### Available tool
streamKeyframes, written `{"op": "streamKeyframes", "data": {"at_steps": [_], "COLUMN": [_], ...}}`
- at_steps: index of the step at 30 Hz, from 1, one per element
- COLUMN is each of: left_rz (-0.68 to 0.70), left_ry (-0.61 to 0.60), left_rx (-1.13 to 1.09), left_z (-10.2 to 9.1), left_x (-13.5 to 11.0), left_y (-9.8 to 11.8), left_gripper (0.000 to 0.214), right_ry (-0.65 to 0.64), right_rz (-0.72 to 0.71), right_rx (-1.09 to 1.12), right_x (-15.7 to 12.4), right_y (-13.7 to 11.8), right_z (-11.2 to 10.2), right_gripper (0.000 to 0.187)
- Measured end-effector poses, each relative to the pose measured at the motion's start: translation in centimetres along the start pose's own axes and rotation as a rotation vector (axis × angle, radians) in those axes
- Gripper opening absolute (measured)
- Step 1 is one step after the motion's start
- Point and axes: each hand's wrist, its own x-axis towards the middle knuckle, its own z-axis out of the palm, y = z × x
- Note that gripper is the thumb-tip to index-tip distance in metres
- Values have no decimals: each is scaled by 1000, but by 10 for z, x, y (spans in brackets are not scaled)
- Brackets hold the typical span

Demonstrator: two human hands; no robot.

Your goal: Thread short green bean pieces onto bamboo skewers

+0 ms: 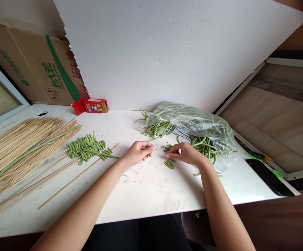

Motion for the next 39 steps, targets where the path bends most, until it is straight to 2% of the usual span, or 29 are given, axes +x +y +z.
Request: {"op": "streamKeyframes", "data": {"at_steps": [4, 8, 15, 20, 22, 27, 29, 34, 37, 39], "left_rz": [3, 0, 9, 8, 4, -22, -19, 5, 16, 17], "left_ry": [-4, -4, -9, -7, 7, 51, 75, 52, 27, 23], "left_rx": [17, 18, 33, 11, -18, -28, 15, 6, -64, -88], "left_z": [0, 1, 2, 2, 2, 3, 3, 2, 3, 4], "left_x": [0, 0, -1, 0, 1, 4, 3, 1, 2, 3], "left_y": [0, 1, 2, 1, 0, -2, -2, -3, -6, -8], "left_gripper": [54, 54, 53, 47, 41, 32, 32, 40, 54, 61], "right_ry": [-32, -57, -214, -277, -236, 62, 132, 232, 211, 179], "right_rz": [68, 96, 10, -47, -58, -113, -152, -206, -251, -290], "right_rx": [34, 130, 333, 390, 367, 238, 241, 333, 387, 396], "right_x": [-2, -2, -2, 0, 2, 9, 11, 14, 14, 14], "right_y": [-4, -2, -7, -12, -11, -8, -8, -11, -16, -19], "right_z": [-1, 0, 7, 12, 15, 19, 21, 29, 36, 40], "right_gripper": [51, 53, 50, 51, 50, 51, 52, 45, 52, 47]}}
